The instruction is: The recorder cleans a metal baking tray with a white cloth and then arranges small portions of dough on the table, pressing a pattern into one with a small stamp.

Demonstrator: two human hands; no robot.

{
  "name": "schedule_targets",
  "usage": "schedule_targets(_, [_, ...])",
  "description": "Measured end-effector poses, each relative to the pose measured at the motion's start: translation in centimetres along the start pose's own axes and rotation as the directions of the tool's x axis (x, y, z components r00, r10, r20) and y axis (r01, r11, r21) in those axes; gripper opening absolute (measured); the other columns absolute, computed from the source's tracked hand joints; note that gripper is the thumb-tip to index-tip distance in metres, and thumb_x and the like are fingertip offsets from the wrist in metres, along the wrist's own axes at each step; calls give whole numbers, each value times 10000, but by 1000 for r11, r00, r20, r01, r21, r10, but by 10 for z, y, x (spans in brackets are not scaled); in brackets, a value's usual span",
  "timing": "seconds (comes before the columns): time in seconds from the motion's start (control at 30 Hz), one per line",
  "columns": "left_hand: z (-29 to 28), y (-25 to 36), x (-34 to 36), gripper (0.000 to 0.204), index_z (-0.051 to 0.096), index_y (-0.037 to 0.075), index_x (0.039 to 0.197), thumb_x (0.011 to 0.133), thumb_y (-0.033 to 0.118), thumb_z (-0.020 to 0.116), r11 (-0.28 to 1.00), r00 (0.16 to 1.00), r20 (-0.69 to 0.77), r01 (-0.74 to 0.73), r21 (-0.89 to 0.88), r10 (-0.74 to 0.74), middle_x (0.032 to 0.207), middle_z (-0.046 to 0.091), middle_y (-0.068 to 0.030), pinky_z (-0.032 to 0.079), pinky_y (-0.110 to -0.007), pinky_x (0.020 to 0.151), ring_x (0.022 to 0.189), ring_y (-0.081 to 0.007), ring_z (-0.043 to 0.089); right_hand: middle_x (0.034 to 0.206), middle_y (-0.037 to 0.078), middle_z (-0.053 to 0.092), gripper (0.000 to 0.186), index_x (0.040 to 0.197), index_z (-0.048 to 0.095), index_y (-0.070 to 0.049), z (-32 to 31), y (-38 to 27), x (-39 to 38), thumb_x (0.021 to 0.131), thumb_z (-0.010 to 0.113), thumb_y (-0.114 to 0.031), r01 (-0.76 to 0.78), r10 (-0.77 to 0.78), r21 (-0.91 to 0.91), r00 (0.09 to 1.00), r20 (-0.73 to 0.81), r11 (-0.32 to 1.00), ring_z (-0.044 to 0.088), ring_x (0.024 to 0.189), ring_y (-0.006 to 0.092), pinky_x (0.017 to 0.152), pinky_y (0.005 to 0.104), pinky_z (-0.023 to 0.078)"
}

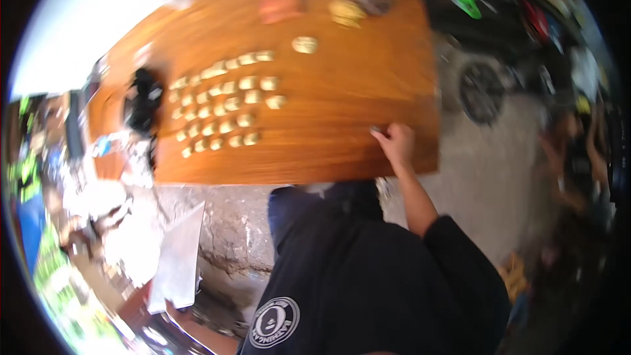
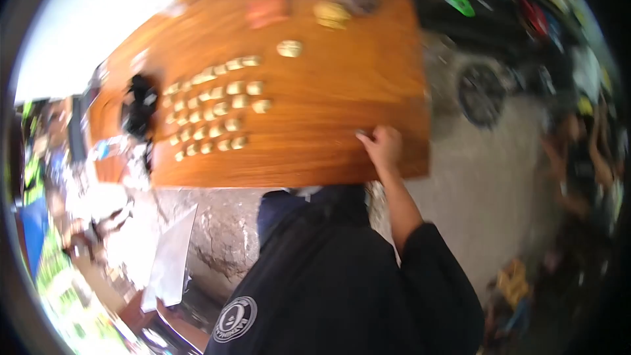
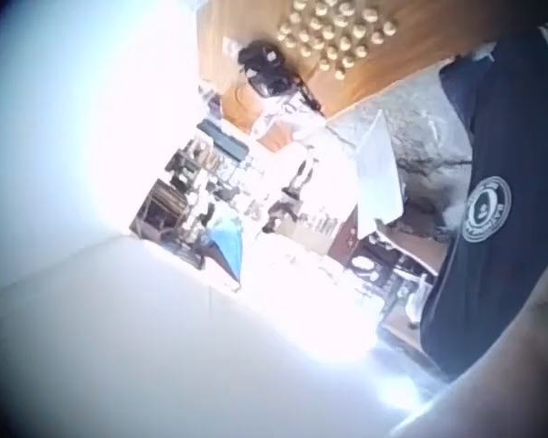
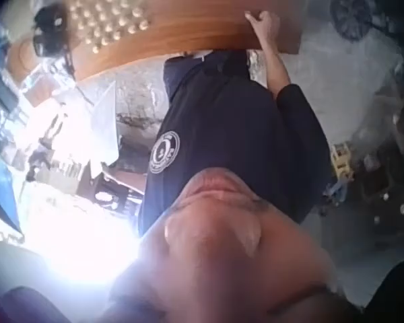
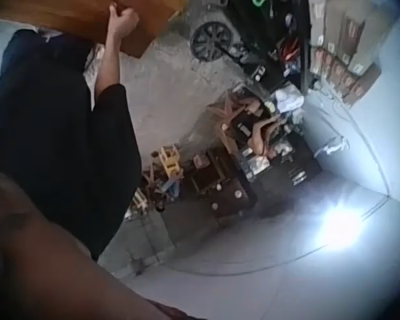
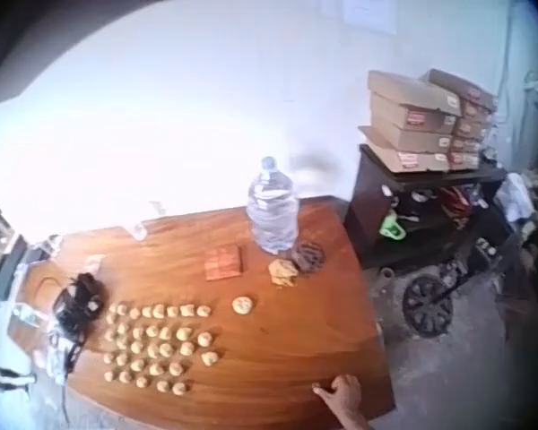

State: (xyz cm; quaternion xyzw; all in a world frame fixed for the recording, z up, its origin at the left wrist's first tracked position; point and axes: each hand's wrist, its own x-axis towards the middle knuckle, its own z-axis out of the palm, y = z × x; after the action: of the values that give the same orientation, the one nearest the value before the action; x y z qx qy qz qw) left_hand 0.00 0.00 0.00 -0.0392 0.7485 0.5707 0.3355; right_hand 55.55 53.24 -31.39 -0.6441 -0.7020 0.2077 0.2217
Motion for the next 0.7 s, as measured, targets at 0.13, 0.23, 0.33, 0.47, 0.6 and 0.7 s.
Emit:
schedule_targets(0.13, [3,-14,-34,633,426,-29,1414,1002,448,483,966,938,-338,-152,-210,74,1330,568,-201,478,-491,1006,1150,-362,601,584,137,517,485,608,524,-17,-7,28,-4,699,868,-346,-168,168,-18,986,-10,986,488,545,298,558,461,409])
schedule_targets(0.23, [-18,-31,-40,537,548,-11,1294,965,412,572,939,886,-436,-272,-211,159,1155,646,-154,548,-411,887,1012,-294,656,667,50,484,460,725,515,-31,5,102,2,752,861,-333,-152,152,-1,987,-56,988,456,632,188,608,355,434])
schedule_targets(0.33, [-17,-53,-20,475,593,4,1245,952,376,604,904,949,-242,-277,-325,204,1103,666,-124,550,-372,874,993,-254,660,695,69,558,450,747,545,-7,0,142,32,747,870,-319,-61,70,67,986,-149,996,502,645,187,638,352,470])
schedule_targets(0.47, [-82,-123,32,326,658,10,1116,940,284,640,922,860,-362,-387,-3,360,1035,681,-75,529,-301,840,932,-172,656,982,156,669,545,1031,598,40,-16,166,40,786,832,-387,-253,252,-117,967,-22,960,636,878,274,805,389,515])
schedule_targets(0.6, [44,-67,33,254,668,25,1037,919,250,678,974,978,-139,-173,-148,153,954,686,-28,505,-248,781,857,-114,638,987,165,684,561,1045,601,31,-31,163,41,784,826,-412,-271,265,-228,962,-59,935,650,887,286,792,396,504])
schedule_targets(0.7, [65,-59,60,251,668,25,1019,895,239,714,993,995,-89,-52,-106,43,942,690,-22,496,-243,789,853,-115,640,1104,158,698,464,1122,617,41,-39,206,44,834,795,-277,-202,201,42,979,29,978,662,998,272,890,398,505])
